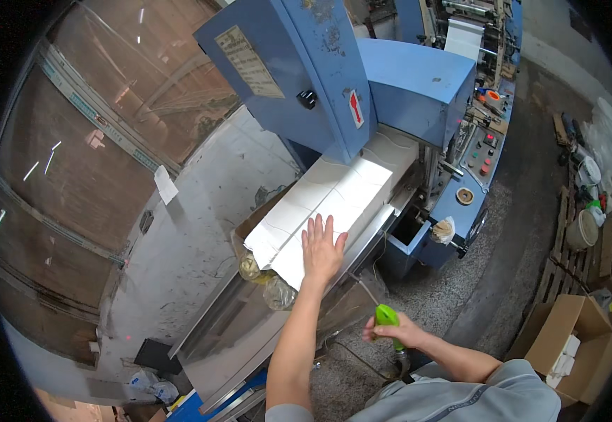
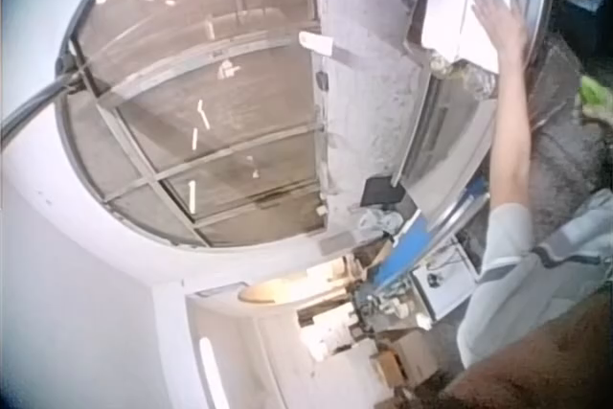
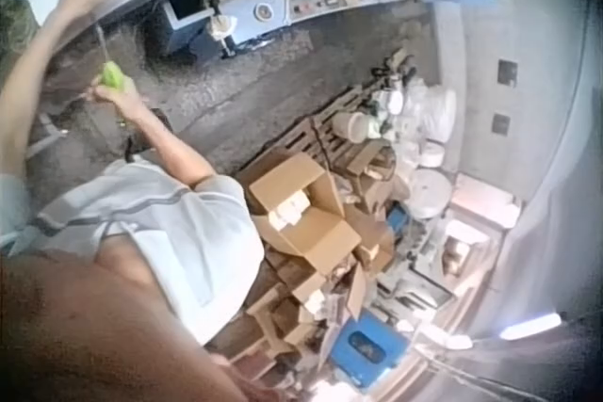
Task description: Sorting stacks of paper products from a production machine and placing them onto a conveyor belt for packaging.
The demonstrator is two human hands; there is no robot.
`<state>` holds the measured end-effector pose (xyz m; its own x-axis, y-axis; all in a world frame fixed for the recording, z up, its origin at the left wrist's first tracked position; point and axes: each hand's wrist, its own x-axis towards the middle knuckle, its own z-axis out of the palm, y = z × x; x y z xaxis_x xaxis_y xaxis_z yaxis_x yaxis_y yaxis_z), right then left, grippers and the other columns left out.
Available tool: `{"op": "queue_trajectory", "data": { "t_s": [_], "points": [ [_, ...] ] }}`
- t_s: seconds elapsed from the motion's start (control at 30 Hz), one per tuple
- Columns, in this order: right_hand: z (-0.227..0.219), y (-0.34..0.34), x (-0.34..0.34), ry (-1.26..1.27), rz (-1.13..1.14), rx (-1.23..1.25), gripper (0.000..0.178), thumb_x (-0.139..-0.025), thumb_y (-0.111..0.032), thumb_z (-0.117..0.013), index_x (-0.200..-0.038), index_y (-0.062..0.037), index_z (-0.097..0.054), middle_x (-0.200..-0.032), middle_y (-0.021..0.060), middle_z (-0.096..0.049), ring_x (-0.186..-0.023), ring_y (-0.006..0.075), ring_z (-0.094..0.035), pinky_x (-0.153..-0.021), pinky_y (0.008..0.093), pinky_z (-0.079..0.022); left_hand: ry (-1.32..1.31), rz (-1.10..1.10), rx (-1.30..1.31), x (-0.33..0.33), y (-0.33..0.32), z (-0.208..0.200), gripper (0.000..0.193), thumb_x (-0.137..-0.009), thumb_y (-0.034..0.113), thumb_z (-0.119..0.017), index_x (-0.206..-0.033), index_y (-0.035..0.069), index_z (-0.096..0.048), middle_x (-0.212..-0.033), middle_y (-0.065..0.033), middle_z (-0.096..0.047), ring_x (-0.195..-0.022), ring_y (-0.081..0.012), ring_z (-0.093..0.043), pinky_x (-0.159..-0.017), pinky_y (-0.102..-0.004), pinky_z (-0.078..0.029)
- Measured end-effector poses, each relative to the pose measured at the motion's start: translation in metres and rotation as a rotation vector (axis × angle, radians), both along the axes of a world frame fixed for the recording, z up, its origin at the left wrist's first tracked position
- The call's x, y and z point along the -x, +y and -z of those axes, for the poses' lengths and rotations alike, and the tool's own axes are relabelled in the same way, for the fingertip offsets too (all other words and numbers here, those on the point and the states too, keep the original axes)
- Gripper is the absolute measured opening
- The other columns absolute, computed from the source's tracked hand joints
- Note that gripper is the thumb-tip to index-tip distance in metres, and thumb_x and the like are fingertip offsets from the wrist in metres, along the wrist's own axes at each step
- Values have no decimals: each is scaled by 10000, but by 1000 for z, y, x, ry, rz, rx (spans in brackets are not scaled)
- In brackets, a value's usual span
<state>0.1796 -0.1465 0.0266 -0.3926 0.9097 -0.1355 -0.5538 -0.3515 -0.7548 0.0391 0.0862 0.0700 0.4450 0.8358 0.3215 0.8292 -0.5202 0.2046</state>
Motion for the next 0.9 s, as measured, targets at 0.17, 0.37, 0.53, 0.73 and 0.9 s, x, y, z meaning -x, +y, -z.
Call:
{"op": "queue_trajectory", "data": {
  "t_s": [0.17,0.37,0.53,0.73,0.9],
  "points": [
    [11,-3,19,-283,-26,-258,279,-935,-175,-643,-1150,-21,-554,-1112,70,-649,-1051,139,-595,-900,308,-477,-288,-30,59,27,-25,-17,439,-963,276,-522,-1302,-3,-531,-1426,-260,-423,-1367,-428,-332,-1134,-474,-259],
    [44,-5,37,-801,64,-645,373,-894,-206,-702,-1193,-26,-569,-1066,85,-636,-924,117,-594,-824,292,-483,-1215,-380,89,110,-143,-16,214,-968,112,-574,-1115,-37,-618,-972,-107,-677,-897,-154,-646,-786,-271,-515],
    [139,1,86,-520,95,76,292,-910,-226,-688,-1101,-33,-581,-873,4,-601,-816,125,-573,-753,282,-472,-1154,-779,481,142,-283,44,185,-980,139,-570,-1044,-22,-632,-739,-7,-616,-673,-74,-561,-624,-236,-471],
    [186,36,205,-339,177,312,272,-850,-136,-713,-1066,-20,-594,-999,37,-634,-889,142,-592,-807,306,-473,-1157,-935,831,133,-437,135,267,-975,161,-572,-1142,-42,-617,-908,-68,-678,-832,-129,-634,-754,-286,-512],
    [248,94,297,-767,263,-49,299,-905,-203,-587,-1144,-24,-591,-1140,117,-612,-1067,267,-557,-925,393,-434,-1008,-1092,905,128,-477,130,263,-949,200,-613,-1112,-3,-650,-875,-101,-704,-814,-146,-661,-741,-288,-512]
  ]
}}
